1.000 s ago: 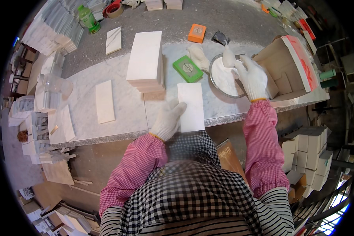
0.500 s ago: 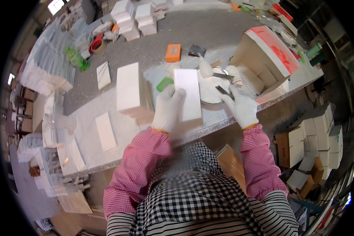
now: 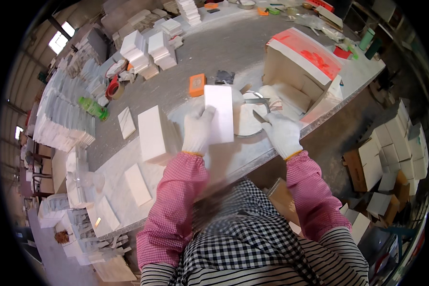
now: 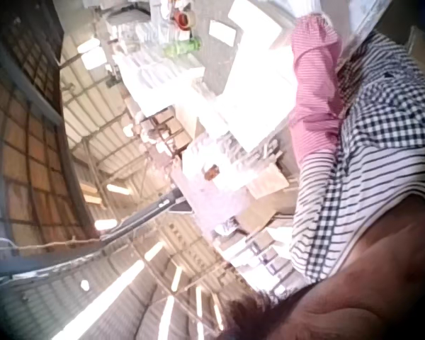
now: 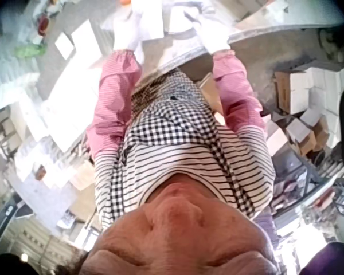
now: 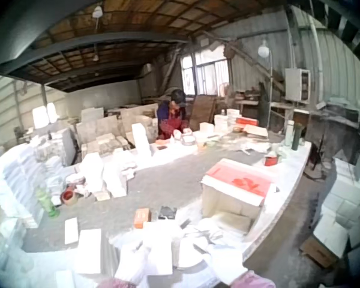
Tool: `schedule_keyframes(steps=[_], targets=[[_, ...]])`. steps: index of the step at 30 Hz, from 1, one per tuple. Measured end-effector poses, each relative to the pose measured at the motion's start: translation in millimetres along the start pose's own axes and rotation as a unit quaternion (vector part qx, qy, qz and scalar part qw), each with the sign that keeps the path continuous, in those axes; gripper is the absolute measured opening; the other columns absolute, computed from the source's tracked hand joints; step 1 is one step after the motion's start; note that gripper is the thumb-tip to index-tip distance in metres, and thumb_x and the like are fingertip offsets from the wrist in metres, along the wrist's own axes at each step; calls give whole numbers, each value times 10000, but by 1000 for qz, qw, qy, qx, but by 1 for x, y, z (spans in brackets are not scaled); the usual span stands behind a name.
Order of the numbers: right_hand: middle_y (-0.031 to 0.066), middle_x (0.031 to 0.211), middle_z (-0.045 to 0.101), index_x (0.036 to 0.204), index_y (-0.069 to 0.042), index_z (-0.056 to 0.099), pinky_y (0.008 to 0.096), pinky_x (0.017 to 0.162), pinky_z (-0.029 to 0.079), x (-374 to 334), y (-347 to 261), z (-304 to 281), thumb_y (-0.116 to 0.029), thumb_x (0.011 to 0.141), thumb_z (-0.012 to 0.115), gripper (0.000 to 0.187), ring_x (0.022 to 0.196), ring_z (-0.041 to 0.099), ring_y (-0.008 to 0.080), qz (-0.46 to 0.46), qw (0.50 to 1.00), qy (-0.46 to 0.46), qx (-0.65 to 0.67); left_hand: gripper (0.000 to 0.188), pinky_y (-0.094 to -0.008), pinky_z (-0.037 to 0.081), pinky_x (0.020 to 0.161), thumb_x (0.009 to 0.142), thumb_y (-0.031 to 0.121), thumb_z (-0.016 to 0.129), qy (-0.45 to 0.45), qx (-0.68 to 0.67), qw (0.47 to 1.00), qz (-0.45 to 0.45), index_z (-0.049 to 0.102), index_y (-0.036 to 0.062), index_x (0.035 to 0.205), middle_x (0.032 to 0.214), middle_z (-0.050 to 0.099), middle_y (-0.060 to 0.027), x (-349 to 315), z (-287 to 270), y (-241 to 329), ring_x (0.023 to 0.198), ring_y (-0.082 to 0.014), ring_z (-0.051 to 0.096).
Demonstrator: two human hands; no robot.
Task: The person repeatedly scrapes the edges of white rectangular blocks with a metal scraper, then wipes the blocks with a cloth. The person handles the blocks one at a time, placing them back on the table after each treatment.
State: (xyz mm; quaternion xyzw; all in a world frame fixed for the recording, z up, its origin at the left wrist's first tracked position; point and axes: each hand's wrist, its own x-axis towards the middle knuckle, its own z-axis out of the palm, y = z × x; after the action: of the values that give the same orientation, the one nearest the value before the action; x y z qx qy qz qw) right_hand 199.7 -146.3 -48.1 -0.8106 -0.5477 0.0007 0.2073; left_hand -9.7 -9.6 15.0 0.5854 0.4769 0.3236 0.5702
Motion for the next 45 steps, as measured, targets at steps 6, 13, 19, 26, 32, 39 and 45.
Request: schedule_keyframes(steps=[6, 13, 19, 26, 32, 39, 45], targets=[[183, 872, 715, 1032, -78, 652, 504, 722, 548, -14, -14, 1, -283, 972, 619, 217, 802, 698, 398, 23, 995, 42, 85, 309, -336, 575, 847, 1017, 116, 600, -11, -243, 961, -128, 630, -112, 1224, 1106, 707, -140, -47, -31, -48, 986, -218, 697], [208, 953, 738, 1244, -6, 615, 383, 755, 573, -58, -55, -14, -188, 984, 622, 318, 802, 735, 299, 100, 911, -149, 371, 280, -339, 568, 854, 1031, 128, 570, 23, -226, 961, -157, 630, -85, 1203, 1114, 693, -128, -88, -48, -113, 987, -207, 677], [213, 1209, 726, 1345, -6, 651, 338, 910, 549, -69, -65, 14, -124, 986, 614, 380, 1073, 734, 300, -1, 890, -146, 431, 225, -313, 554, 839, 1033, 129, 573, 27, -201, 970, -134, 645, -66, 1122, 1052, 680, -97, -83, -58, -129, 944, -179, 659], [201, 1125, 739, 1264, 17, 700, 347, 903, 537, -63, -85, 29, -126, 990, 625, 318, 1023, 712, 285, 16, 927, -79, 365, 305, -327, 529, 830, 1022, 200, 583, 43, -166, 977, -123, 683, -69, 1125, 1014, 711, -119, -79, -57, -129, 923, -177, 660], [206, 1094, 745, 1242, 38, 700, 359, 885, 540, -62, -93, 47, -141, 970, 671, 327, 997, 716, 282, 72, 894, -82, 435, 361, -335, 520, 831, 1017, 237, 596, 61, -139, 981, -125, 691, -89, 1142, 999, 729, -140, -73, -57, -134, 910, -190, 665], [181, 1002, 752, 1134, -21, 739, 368, 840, 550, -59, -97, 44, -148, 957, 692, 223, 911, 731, 298, 53, 929, 20, 366, 284, -311, 535, 888, 1023, 137, 605, 43, -196, 970, -136, 646, -97, 1178, 1101, 691, -124, -74, -57, -131, 1007, -194, 658], [105, 944, 728, 1006, -137, 752, 448, 812, 520, -27, -58, 15, -184, 928, 698, 106, 908, 671, 326, -39, 981, 183, 52, 276, -306, 527, 902, 1033, 136, 590, 56, -230, 956, -176, 650, -82, 1190, 1106, 687, -116, -78, -54, -110, 1000, -185, 648]])
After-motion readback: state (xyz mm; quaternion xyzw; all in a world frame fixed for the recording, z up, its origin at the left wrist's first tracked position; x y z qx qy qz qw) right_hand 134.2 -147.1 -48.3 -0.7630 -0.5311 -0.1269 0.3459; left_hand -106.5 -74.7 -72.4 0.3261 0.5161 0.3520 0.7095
